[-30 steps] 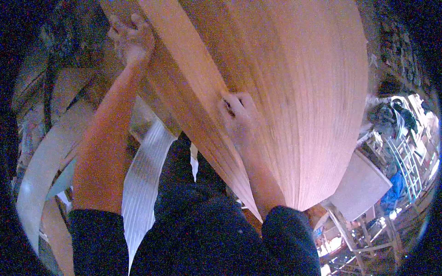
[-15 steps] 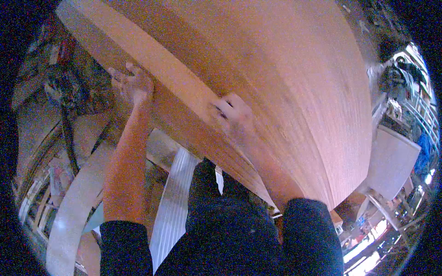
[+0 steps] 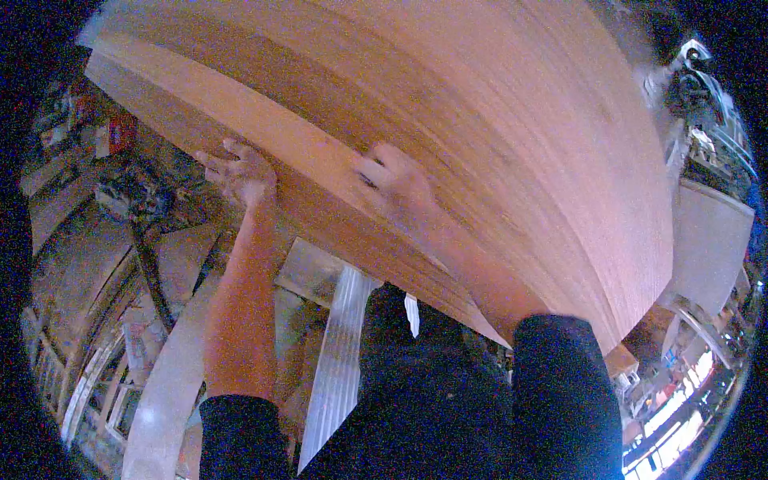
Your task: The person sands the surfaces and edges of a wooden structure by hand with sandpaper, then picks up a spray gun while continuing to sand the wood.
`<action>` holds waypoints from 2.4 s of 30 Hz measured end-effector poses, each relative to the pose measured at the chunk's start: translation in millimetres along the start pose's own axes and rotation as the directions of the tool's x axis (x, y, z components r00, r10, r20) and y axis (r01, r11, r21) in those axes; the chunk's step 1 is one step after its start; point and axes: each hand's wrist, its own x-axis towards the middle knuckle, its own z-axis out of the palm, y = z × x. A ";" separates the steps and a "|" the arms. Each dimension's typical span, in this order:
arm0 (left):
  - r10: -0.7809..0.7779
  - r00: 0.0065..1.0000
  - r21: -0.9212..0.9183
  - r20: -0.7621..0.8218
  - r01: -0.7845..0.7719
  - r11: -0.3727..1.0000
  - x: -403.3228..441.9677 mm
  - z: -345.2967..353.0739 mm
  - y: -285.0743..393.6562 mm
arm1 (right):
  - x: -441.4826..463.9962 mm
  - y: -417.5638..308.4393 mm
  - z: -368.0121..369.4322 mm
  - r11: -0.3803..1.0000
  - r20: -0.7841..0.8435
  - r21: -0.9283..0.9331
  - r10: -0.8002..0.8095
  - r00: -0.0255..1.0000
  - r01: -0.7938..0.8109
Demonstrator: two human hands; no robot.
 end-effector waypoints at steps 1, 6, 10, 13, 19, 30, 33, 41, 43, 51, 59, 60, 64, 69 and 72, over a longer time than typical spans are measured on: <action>0.014 1.000 0.024 -0.011 -0.013 1.000 2.2 7.3 -5.6 | 34.8 -2.8 17.7 1.000 -0.007 0.011 -0.014 1.000 0.014; -0.023 1.000 0.116 0.006 0.022 0.993 -11.3 -0.3 11.8 | 78.0 -12.1 28.1 0.997 -0.029 0.061 -0.038 0.999 0.039; -0.012 0.999 0.121 -0.036 0.016 0.993 1.0 2.4 -0.3 | -38.5 0.1 -23.0 0.994 0.050 0.061 0.084 0.995 -0.087; 0.014 0.999 0.116 -0.040 -0.009 0.993 1.9 0.8 -2.3 | -27.9 -0.2 -15.4 0.994 0.053 0.063 0.082 0.995 -0.086; -0.025 0.999 0.066 -0.047 0.028 0.997 7.2 7.1 -7.5 | 122.6 -21.4 62.7 0.996 -0.036 0.062 -0.055 0.998 0.057; 0.050 0.992 0.088 -0.119 -0.039 0.995 2.0 7.1 -3.1 | -39.9 -7.2 -39.2 0.985 0.121 0.062 0.153 0.981 -0.162; 0.054 0.992 0.087 -0.118 -0.044 0.995 3.2 5.4 1.1 | 23.2 -7.6 0.6 0.996 0.096 0.038 0.076 0.992 -0.080; 0.120 0.991 -0.003 -0.053 -0.121 0.993 11.1 7.1 -16.2 | 254.7 -48.9 115.1 0.988 -0.078 -0.023 -0.151 0.985 0.150; 0.087 0.996 -0.039 -0.019 -0.088 0.995 7.3 0.3 -16.0 | 231.1 -47.3 111.5 0.987 -0.018 -0.014 -0.159 0.987 0.159; 0.071 0.994 -0.193 0.081 -0.054 0.980 8.5 -8.5 -18.9 | 82.3 -27.3 29.6 0.971 0.146 0.080 0.211 0.967 -0.224; 0.264 0.964 -0.402 0.030 -0.230 0.886 11.8 -12.5 -30.9 | 216.9 -55.2 94.5 0.985 -0.003 -0.079 -0.155 0.988 0.154; 0.270 0.962 -0.418 0.044 -0.228 0.880 12.2 -14.0 -29.8 | 189.1 -55.1 76.6 0.992 0.027 -0.070 -0.100 0.995 0.102; 0.244 0.954 -0.490 0.173 -0.132 0.862 13.0 -34.4 -34.2 | 87.9 -26.7 33.9 0.999 0.132 -0.037 -0.002 0.991 0.007; 0.370 0.925 -0.440 0.081 -0.300 0.846 55.7 -36.4 -48.6 | 209.4 -46.3 86.1 0.982 0.077 -0.110 -0.148 0.986 0.156; 0.400 0.914 -0.458 -0.064 -0.383 0.802 126.4 -38.2 -30.1 | 232.9 -48.2 100.1 0.979 0.035 -0.068 -0.188 0.982 0.190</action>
